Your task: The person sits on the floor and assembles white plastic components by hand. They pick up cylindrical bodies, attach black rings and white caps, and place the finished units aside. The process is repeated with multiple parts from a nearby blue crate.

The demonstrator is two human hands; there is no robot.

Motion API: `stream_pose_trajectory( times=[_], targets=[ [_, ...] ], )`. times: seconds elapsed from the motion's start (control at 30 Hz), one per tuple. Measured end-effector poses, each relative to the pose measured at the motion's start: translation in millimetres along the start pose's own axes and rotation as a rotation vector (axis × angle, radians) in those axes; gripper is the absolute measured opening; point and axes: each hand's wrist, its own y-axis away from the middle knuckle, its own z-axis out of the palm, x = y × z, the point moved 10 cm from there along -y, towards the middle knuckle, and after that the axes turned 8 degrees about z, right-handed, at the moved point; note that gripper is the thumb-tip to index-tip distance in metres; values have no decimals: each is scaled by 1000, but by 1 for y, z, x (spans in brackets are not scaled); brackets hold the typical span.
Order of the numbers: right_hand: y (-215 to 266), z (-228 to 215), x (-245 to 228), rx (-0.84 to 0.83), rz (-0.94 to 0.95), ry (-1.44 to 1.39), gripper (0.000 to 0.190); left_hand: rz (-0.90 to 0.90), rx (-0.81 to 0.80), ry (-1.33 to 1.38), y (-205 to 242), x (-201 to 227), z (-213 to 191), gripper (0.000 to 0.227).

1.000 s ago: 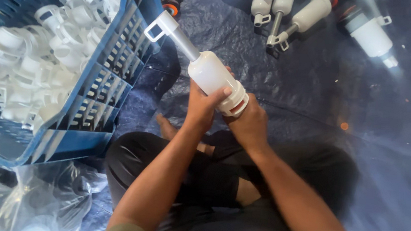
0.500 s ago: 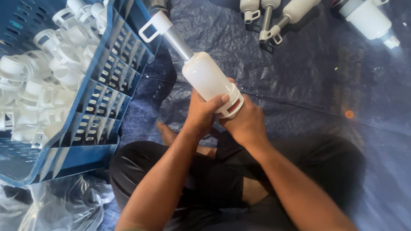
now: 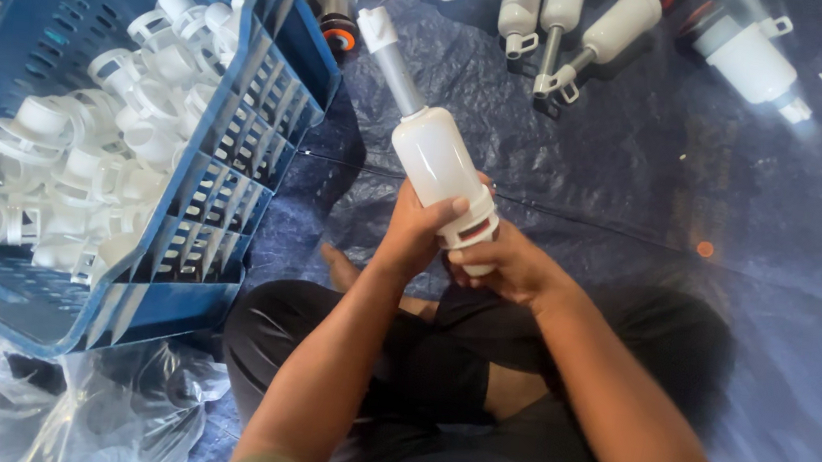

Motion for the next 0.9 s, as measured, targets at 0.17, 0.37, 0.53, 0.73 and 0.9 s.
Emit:
stream_pose_trajectory(
  times=[0.17,0.37,0.53,0.73,0.9],
  targets=[
    [13,-24,-34,761,-435,672,55,225,321,-560,5,4,-31,81],
    [13,-41,-19,999,-490,823,53,170,295,-420,3,-16,-36,71],
    [-25,-34,27,197,-160,134,37,-168,-21,-92,-6,-31,-17,64],
    [0,11,31,-348,20,-194,36,-159,-330,54,-1,-9,15,85],
    [5,-35,-11,527,-191,433,30,-14,-32,-59,-13,9,-19,103]
  ],
)
